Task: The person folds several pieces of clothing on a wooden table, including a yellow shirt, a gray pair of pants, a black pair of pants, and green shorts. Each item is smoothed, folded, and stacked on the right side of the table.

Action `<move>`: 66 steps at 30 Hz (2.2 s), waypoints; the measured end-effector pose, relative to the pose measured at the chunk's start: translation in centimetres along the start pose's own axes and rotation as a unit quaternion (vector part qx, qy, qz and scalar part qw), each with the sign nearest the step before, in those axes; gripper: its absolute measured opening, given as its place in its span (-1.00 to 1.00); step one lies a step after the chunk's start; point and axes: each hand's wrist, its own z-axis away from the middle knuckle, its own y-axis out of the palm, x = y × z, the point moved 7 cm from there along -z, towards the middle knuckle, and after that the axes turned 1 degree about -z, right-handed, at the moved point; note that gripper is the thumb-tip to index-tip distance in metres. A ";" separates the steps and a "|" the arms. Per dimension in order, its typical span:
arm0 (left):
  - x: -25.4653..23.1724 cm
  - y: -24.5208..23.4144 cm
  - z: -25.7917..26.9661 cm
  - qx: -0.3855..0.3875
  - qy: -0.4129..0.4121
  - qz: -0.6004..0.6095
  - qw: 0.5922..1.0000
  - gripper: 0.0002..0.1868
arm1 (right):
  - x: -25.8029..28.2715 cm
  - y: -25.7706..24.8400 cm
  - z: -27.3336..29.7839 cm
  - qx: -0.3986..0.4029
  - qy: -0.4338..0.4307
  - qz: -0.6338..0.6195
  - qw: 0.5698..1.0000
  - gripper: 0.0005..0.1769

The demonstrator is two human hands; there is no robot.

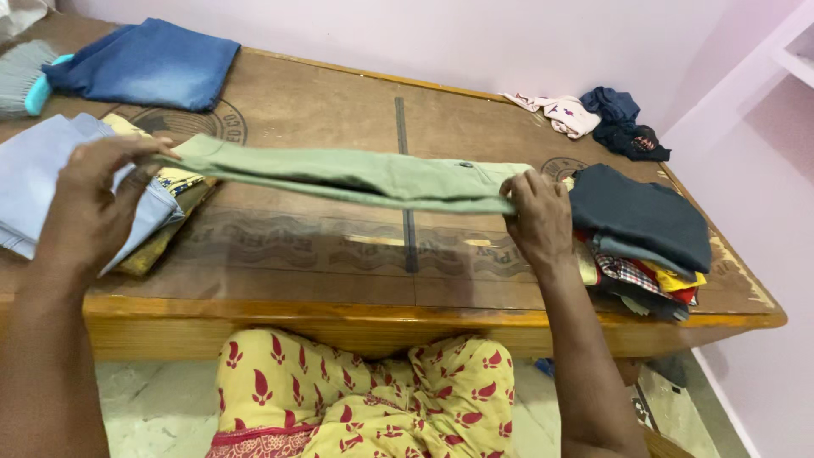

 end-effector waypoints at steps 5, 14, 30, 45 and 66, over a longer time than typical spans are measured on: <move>6.9 9.4 5.9 0.236 -0.178 -0.004 0.955 -0.66 | 1.2 5.3 7.7 0.162 -0.035 -0.018 0.986 -0.52; 1.4 23.0 7.1 0.294 -0.084 -0.034 0.952 -0.73 | -0.2 10.8 10.1 0.222 0.124 -0.266 0.930 -0.73; -1.0 33.3 11.3 0.488 -0.229 -0.161 0.827 -0.14 | 5.1 21.8 10.9 0.375 0.239 -0.035 0.895 -0.08; 8.2 34.2 9.5 0.347 -0.303 -0.342 0.819 -0.07 | -3.3 24.9 11.6 0.426 0.305 0.087 0.847 -0.31; 5.4 41.3 4.9 0.360 -0.223 -0.217 0.880 -0.25 | 7.1 25.3 6.5 0.346 0.245 -0.048 0.904 -0.18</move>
